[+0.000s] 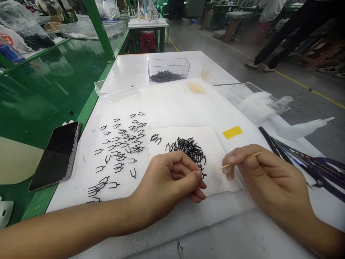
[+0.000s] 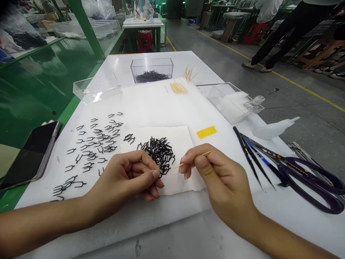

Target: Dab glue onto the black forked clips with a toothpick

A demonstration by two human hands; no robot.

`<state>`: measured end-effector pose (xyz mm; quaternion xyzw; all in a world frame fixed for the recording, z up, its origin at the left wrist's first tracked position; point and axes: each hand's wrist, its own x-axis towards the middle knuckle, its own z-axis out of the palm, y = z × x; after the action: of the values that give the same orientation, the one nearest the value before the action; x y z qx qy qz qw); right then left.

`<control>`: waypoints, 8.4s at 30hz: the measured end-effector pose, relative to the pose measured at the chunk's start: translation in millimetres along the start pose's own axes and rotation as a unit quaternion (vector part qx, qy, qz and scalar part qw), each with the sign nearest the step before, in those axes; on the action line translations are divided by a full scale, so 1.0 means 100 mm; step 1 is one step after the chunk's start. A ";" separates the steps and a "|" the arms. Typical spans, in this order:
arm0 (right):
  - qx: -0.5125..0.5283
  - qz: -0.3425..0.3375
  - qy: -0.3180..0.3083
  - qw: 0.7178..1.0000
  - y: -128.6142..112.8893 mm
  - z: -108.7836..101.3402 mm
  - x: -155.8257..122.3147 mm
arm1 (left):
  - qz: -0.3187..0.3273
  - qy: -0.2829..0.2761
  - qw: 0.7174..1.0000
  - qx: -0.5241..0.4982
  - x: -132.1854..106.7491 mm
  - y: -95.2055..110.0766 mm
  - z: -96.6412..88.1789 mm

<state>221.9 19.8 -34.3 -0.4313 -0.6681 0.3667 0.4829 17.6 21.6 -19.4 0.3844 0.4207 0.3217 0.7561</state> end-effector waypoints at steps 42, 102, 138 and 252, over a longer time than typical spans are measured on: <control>-0.221 -0.041 0.162 0.961 0.03 -0.28 0.26 | -0.008 -0.001 1.000 0.017 -0.02 0.01 0.01; -0.054 -0.014 -0.006 0.998 -0.08 0.09 0.00 | -0.001 0.017 1.000 0.019 0.02 0.04 0.00; 0.027 -0.007 0.094 0.995 -0.03 -0.01 -0.06 | 0.062 0.011 0.998 -0.001 0.04 -0.01 -0.01; -0.041 -0.021 0.093 0.995 -0.14 -0.03 -0.06 | 0.168 0.308 0.792 0.500 -0.46 0.11 -1.05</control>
<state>222.1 9.5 -22.4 -0.4688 -0.6439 0.2872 0.5321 -96.7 22.7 -28.9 0.6539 0.6624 0.2896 0.2231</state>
